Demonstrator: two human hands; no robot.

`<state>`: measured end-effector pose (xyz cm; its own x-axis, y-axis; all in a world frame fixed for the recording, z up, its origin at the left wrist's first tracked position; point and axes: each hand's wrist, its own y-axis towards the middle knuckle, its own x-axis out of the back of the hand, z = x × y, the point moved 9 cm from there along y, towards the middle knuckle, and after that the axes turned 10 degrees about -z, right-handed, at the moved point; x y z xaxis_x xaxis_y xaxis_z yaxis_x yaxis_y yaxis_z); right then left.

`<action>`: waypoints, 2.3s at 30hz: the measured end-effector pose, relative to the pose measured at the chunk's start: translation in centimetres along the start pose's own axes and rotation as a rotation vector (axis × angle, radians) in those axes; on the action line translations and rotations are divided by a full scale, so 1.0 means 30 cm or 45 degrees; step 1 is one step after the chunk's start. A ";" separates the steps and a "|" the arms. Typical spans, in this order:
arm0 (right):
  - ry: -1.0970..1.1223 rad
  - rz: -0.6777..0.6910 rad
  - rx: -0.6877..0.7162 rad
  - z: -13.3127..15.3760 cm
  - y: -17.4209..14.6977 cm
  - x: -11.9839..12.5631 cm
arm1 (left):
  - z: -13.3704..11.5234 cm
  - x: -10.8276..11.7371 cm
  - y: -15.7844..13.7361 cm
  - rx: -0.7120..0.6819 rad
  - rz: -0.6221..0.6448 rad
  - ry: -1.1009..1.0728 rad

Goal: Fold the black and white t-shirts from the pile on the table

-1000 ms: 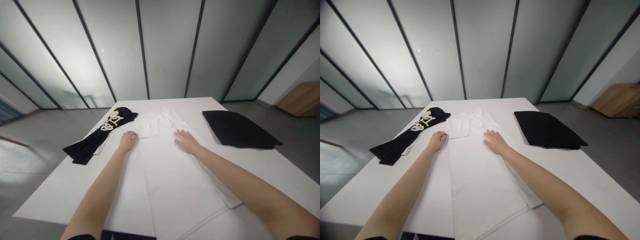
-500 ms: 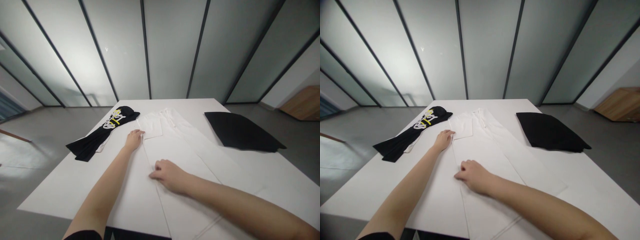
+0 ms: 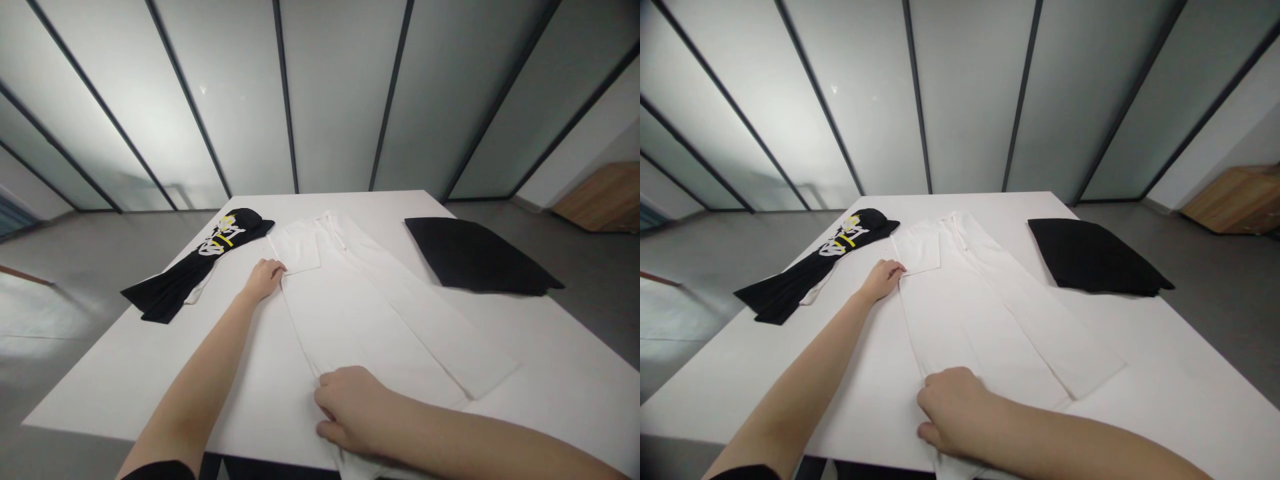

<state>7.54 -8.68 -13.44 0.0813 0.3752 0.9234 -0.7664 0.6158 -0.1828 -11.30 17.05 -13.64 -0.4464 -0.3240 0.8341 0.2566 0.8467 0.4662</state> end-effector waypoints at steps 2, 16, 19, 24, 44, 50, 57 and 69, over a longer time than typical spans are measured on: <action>0.029 0.012 -0.096 -0.007 -0.017 0.002 | -0.005 -0.001 -0.003 0.001 0.002 -0.015; 0.903 0.105 -0.316 -0.370 -0.160 0.132 | -0.036 0.005 0.027 0.220 0.106 -0.135; 1.038 0.130 -0.415 -0.495 -0.222 0.131 | -0.088 0.001 0.094 0.324 0.060 -0.192; 1.143 0.123 -0.577 -0.619 -0.279 0.107 | -0.239 -0.086 0.209 0.365 0.076 -0.170; 1.355 0.047 -0.449 -0.348 -0.164 0.011 | -0.087 -0.058 0.077 0.623 0.421 0.601; 1.295 0.190 -0.503 -0.367 -0.197 0.009 | -0.138 -0.051 0.140 0.642 0.269 0.478; 1.240 0.295 -0.538 -0.414 -0.226 -0.003 | -0.230 -0.148 0.194 0.643 0.205 0.378; 1.145 0.370 -0.498 -0.405 -0.231 -0.005 | -0.255 -0.159 0.198 0.612 0.124 0.334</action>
<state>20.58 -4.58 -16.40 0.4970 0.8279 0.2598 -0.5844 0.5407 -0.6051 -1.10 20.40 -12.59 -0.1959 -0.2766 0.9408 -0.1613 0.9554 0.2473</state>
